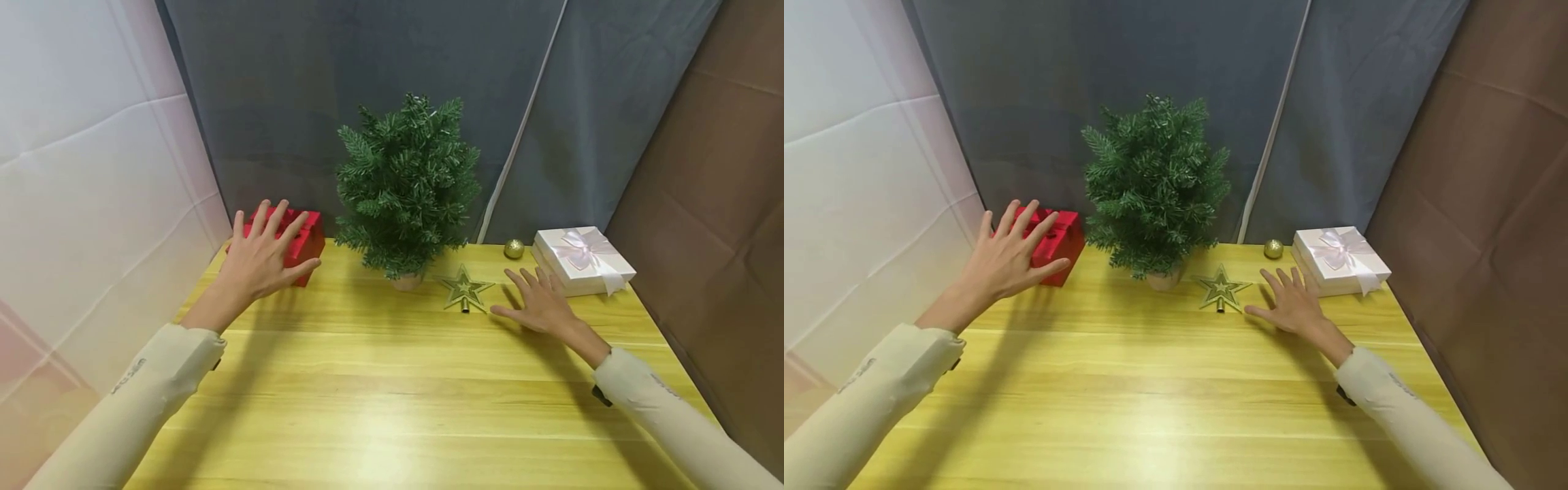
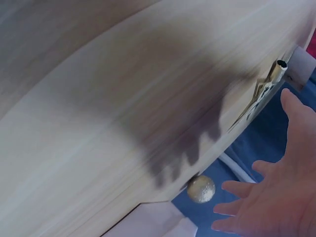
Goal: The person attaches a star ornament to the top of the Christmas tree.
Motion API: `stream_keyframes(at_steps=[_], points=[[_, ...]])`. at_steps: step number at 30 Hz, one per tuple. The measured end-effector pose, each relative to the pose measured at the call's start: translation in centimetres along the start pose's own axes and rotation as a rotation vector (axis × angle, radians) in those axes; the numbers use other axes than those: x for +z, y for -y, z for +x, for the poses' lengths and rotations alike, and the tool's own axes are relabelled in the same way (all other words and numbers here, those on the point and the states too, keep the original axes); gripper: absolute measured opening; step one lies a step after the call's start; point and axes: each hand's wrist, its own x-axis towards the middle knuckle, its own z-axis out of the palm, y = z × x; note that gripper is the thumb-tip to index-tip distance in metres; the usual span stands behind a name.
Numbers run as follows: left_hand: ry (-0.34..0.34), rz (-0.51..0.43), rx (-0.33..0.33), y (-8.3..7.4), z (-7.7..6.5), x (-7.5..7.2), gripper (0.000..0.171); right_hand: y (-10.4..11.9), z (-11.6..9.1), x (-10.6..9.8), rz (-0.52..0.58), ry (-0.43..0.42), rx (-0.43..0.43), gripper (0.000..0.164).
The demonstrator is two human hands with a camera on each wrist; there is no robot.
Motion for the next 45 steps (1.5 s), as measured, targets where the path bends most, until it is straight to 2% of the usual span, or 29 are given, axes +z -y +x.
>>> stream_keyframes(at_steps=[12,20,26,33,38,41,45], points=[[-0.002,-0.006,0.012,-0.7,0.7,-1.3,0.093,1.7,1.0,1.1,0.087,-0.016,-0.098,0.082],[-0.024,0.004,0.027,-1.2,1.3,-2.2,0.092,2.0,1.8,1.8,0.217,-0.031,-0.156,0.070],[-0.033,0.010,0.042,-1.6,1.9,-2.8,0.093,2.4,2.3,2.1,0.308,-0.009,-0.129,0.065],[-0.047,0.017,0.053,-2.1,2.9,-3.5,0.094,2.9,2.7,2.5,0.323,-0.001,-0.109,0.063],[-0.028,0.030,0.047,-2.4,3.5,-4.3,0.095,3.2,3.1,2.5,0.332,0.020,-0.068,0.063],[-0.013,0.030,0.041,-2.5,3.8,-4.8,0.094,3.3,3.3,2.5,0.376,0.043,-0.056,0.064],[0.005,0.028,0.033,-2.6,4.1,-5.3,0.094,3.4,3.6,2.5,0.493,0.106,-0.027,0.067]])
